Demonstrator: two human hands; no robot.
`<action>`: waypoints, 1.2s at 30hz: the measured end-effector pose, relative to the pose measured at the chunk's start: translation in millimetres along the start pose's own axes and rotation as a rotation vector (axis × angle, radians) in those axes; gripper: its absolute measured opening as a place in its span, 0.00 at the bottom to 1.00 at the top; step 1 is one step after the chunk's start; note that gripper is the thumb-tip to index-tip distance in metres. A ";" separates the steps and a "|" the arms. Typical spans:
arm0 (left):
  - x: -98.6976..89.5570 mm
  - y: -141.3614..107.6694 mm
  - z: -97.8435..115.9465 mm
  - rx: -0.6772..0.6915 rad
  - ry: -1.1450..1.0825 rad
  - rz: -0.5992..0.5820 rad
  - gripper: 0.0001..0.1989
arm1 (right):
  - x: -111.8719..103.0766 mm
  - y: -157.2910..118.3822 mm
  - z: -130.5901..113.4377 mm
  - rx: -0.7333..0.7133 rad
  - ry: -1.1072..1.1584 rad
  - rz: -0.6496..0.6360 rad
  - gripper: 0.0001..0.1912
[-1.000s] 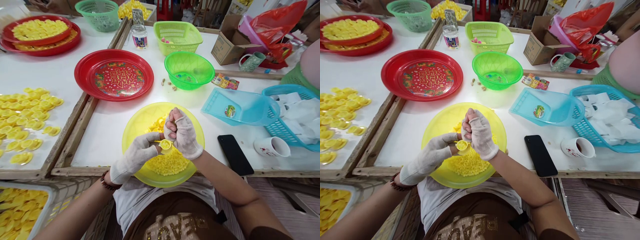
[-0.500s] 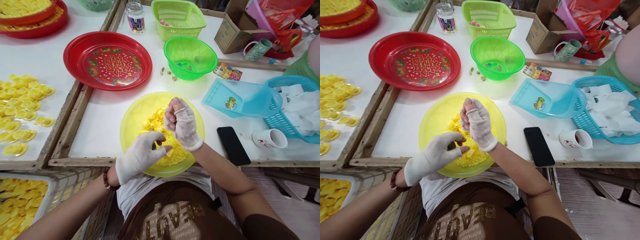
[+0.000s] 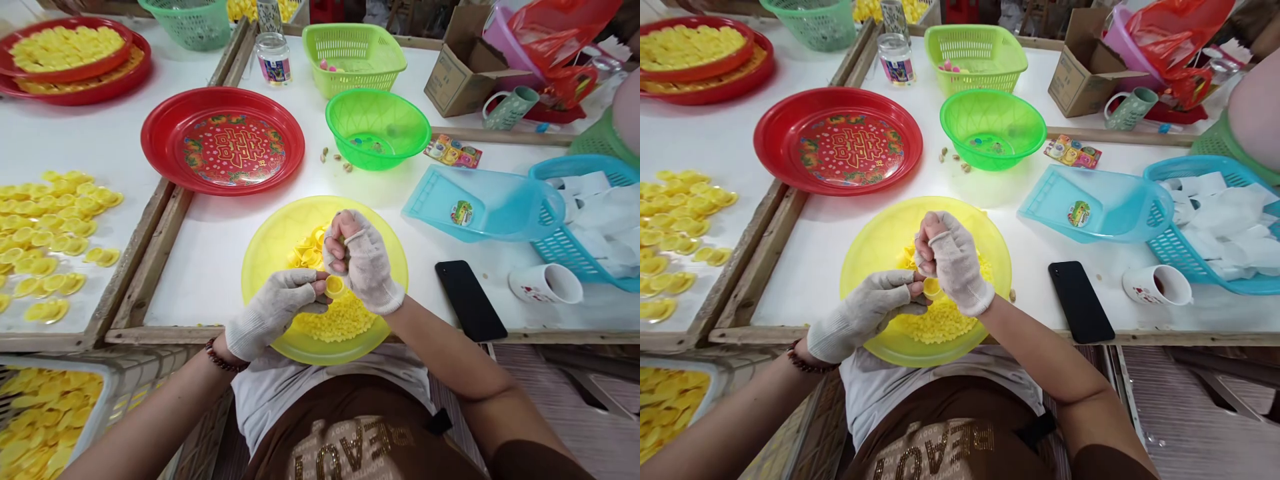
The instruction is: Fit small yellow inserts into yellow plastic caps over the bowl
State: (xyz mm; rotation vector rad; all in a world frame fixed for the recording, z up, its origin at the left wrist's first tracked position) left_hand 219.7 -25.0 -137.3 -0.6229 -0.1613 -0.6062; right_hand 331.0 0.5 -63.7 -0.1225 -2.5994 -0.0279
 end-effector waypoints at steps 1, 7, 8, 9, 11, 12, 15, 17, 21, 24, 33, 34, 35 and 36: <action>0.9 0.1 0.0 0.006 -0.022 0.001 0.17 | 2.3 -1.3 -0.3 -0.020 -0.034 -0.019 0.19; 0.0 0.7 4.2 0.068 -0.054 0.015 0.16 | 8.0 -4.5 -1.9 -0.107 -0.121 -0.074 0.18; -0.4 0.6 4.4 0.072 -0.051 0.014 0.16 | 6.6 -3.7 -1.1 -0.095 -0.112 -0.063 0.18; -0.6 0.3 4.3 0.073 -0.047 0.013 0.16 | 5.1 -2.7 -0.5 -0.080 -0.098 -0.050 0.18; -1.7 -0.4 4.3 0.071 -0.036 0.023 0.16 | 2.3 -1.1 0.0 -0.051 -0.064 -0.025 0.19; -2.4 -0.8 4.8 0.072 -0.030 0.034 0.17 | 1.1 -0.6 -0.4 -0.042 -0.046 -0.014 0.19; -3.7 -2.2 7.3 0.078 -0.021 0.062 0.17 | 0.4 -1.2 -2.8 -0.039 -0.018 -0.010 0.18; -2.8 -2.6 8.7 0.081 -0.020 0.060 0.17 | 3.1 -2.9 -2.6 -0.038 -0.050 -0.036 0.17; -2.9 -2.2 8.8 0.081 -0.033 0.060 0.16 | 7.5 -5.7 -0.3 -0.045 -0.116 -0.072 0.18; -2.5 -1.7 8.6 0.083 -0.047 0.053 0.15 | 6.3 -4.6 -1.3 -0.055 -0.079 -0.056 0.17; -12.4 -4.5 11.8 0.127 -0.032 0.148 0.19 | -7.9 1.6 -0.9 0.061 -0.016 0.042 0.19; -17.5 -6.5 17.1 0.177 0.007 0.191 0.18 | -9.5 0.3 -3.0 0.058 -0.076 0.044 0.19; -22.9 -9.4 23.3 0.231 0.056 0.238 0.18 | -9.9 -1.6 -4.6 0.056 -0.164 0.031 0.17; -28.1 -12.9 29.6 0.283 0.104 0.284 0.18 | -8.3 -4.1 -5.3 0.054 -0.279 -0.006 0.16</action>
Point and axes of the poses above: each hand's wrist, its own y-axis towards the middle knuckle, its own x-axis out of the palm, z = x × y, the point moved 10 cm from there along y, towards the middle knuckle, and after that the axes turned 3 degrees about -y, right-handed, at the moved point
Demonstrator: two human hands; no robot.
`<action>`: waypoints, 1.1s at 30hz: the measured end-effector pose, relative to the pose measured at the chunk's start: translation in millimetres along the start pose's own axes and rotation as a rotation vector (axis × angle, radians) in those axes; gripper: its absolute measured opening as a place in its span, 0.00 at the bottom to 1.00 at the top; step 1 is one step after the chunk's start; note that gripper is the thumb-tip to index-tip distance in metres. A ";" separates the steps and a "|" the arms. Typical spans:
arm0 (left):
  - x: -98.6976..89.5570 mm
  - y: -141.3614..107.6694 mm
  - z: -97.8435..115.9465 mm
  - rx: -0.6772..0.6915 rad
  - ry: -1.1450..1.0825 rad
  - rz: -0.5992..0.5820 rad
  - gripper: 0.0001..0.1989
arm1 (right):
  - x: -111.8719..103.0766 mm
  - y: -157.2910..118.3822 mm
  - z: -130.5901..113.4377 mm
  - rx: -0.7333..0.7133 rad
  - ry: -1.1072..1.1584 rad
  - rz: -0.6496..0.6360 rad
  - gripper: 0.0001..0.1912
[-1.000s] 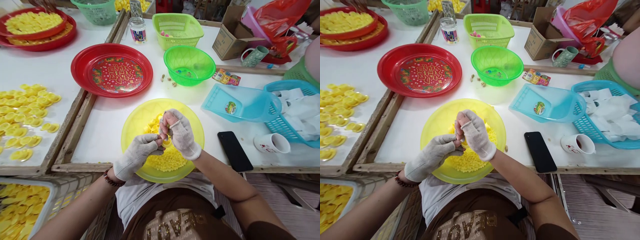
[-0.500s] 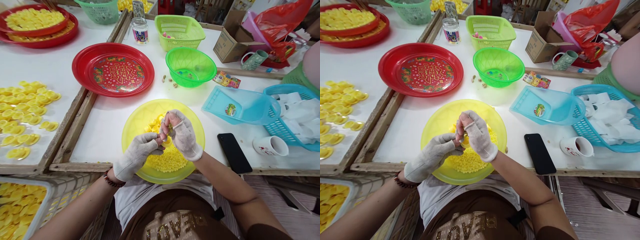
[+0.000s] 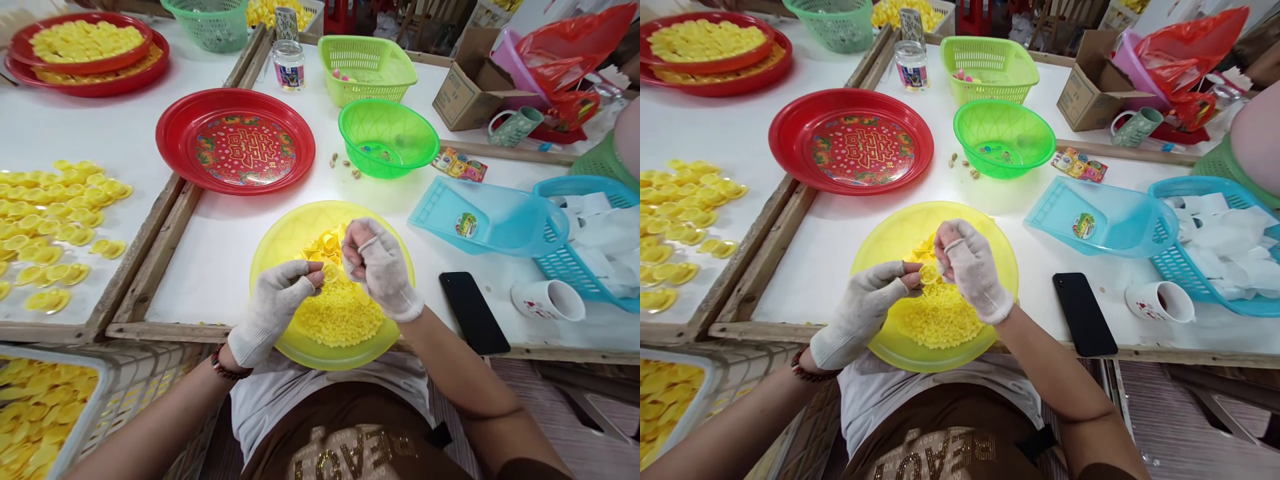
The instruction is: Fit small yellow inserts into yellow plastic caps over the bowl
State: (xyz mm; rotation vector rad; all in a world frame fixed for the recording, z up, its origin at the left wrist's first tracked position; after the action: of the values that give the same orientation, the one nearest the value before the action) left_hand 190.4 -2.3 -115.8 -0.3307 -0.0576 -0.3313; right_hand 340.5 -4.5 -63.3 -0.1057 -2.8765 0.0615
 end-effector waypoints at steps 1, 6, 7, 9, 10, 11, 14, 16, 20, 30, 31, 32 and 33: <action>-5.5 -0.6 5.7 0.046 0.039 0.033 0.18 | 2.4 -3.0 -0.5 -0.016 -0.134 -0.043 0.13; -11.9 -4.3 17.5 0.108 0.169 0.033 0.13 | 9.0 -15.2 17.7 -0.047 -0.631 -0.194 0.14; -11.2 -4.9 18.6 0.115 0.202 0.028 0.12 | 8.0 -15.6 22.0 -0.043 -0.659 -0.205 0.15; -10.4 -5.3 19.6 0.122 0.243 0.028 0.11 | 7.7 -15.5 26.8 -0.045 -0.642 -0.247 0.12; -10.6 -5.1 19.0 0.117 0.242 0.034 0.12 | 7.2 -15.2 28.4 -0.032 -0.591 -0.268 0.09; -11.0 -4.7 17.9 0.108 0.229 0.038 0.13 | 5.9 -14.7 30.0 -0.006 -0.524 -0.280 0.08; -11.4 -3.0 15.9 0.095 0.184 0.040 0.15 | 0.7 -13.5 32.4 0.073 -0.378 -0.260 0.09; -10.0 -2.0 15.2 0.093 0.183 0.022 0.15 | 0.5 -12.4 26.4 0.016 -0.441 -0.226 0.07; -7.8 -1.3 12.2 0.067 0.197 0.000 0.14 | 5.8 -11.7 20.7 -0.079 -0.558 -0.229 0.05; -55.7 -1.4 42.7 0.072 -0.043 0.061 0.15 | 3.1 -24.6 33.2 -0.039 -0.630 -0.269 0.06; -76.2 -0.9 53.4 0.111 -0.013 0.113 0.15 | 11.8 -28.3 34.8 -0.080 -0.721 -0.338 0.07; -100.7 -2.1 64.6 0.144 0.037 0.192 0.14 | 19.9 -32.1 37.7 -0.112 -0.796 -0.407 0.07; -126.9 -5.5 75.9 0.167 0.094 0.290 0.14 | 26.8 -35.9 41.2 -0.134 -0.857 -0.468 0.08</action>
State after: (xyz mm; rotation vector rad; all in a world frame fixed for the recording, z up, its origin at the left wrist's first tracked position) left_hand 68.6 57.0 -56.3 -0.1540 0.0546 -0.0530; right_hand 301.6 -39.6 -94.4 0.7431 -3.6477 -0.2310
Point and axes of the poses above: each hand's wrist, its own y-axis towards the middle knuckle, its own x-axis out of the palm, z = x × y, the point moved 10 cm from there along y, towards the middle knuckle, and after that the axes turned 3 degrees about -y, right-handed, at the moved point
